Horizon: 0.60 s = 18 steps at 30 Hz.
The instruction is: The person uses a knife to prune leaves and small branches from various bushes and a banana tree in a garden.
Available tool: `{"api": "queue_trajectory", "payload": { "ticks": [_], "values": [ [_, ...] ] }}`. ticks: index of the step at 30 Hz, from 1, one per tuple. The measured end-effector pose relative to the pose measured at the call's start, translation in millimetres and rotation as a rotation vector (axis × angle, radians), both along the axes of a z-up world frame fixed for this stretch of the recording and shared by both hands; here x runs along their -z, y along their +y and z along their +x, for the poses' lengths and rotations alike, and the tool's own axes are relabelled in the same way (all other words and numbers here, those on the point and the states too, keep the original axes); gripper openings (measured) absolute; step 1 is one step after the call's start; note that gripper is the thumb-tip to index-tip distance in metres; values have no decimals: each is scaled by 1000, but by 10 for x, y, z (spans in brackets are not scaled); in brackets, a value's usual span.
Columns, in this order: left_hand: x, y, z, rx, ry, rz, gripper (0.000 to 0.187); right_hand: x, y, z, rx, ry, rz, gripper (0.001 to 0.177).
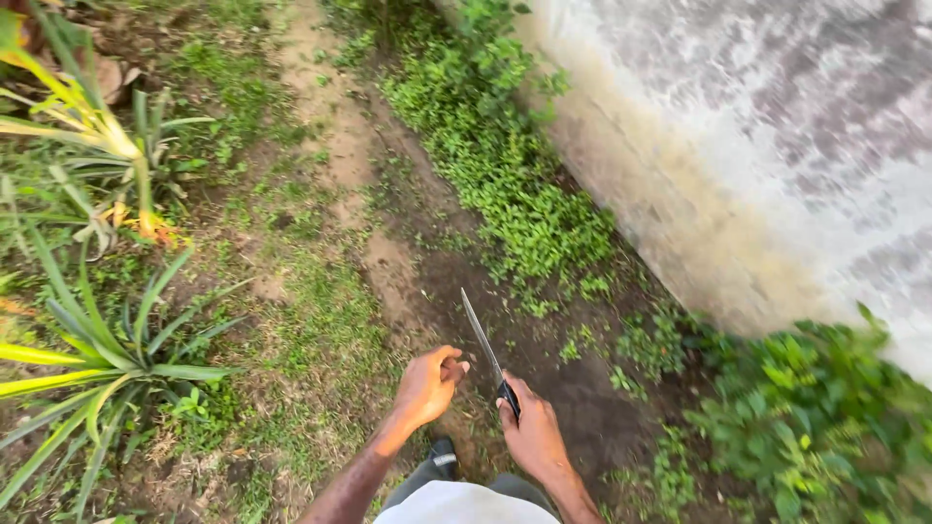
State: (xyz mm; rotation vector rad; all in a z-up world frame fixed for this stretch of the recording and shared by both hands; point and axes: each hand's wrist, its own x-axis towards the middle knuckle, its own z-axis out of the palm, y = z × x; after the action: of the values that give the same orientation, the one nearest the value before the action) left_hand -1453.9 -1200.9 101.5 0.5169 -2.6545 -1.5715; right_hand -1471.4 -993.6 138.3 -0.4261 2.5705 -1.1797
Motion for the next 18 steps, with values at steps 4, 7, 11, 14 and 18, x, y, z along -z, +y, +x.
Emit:
{"api": "queue_trajectory", "payload": {
  "ticks": [4, 7, 11, 14, 18],
  "values": [
    [-241, -555, -328, -105, -59, 46, 40, 80, -582, -522, -70, 1, 12, 46],
    [26, -975, -480, -202, -2, 79, 41, 161, -978, -880, -162, 43, -18, 45],
    [140, -1474, -638, -296, -31, 151, 43, 131, -1565, -1354, -266, 77, -85, 46],
    [197, -1902, -871, -355, -90, 131, 47, 130, -2053, -1771, -282, -48, -29, 46],
    [294, -2519, -1371, -437, -54, 131, 46, 310, -2732, -2440, -356, 51, -72, 45]
  ]
}}
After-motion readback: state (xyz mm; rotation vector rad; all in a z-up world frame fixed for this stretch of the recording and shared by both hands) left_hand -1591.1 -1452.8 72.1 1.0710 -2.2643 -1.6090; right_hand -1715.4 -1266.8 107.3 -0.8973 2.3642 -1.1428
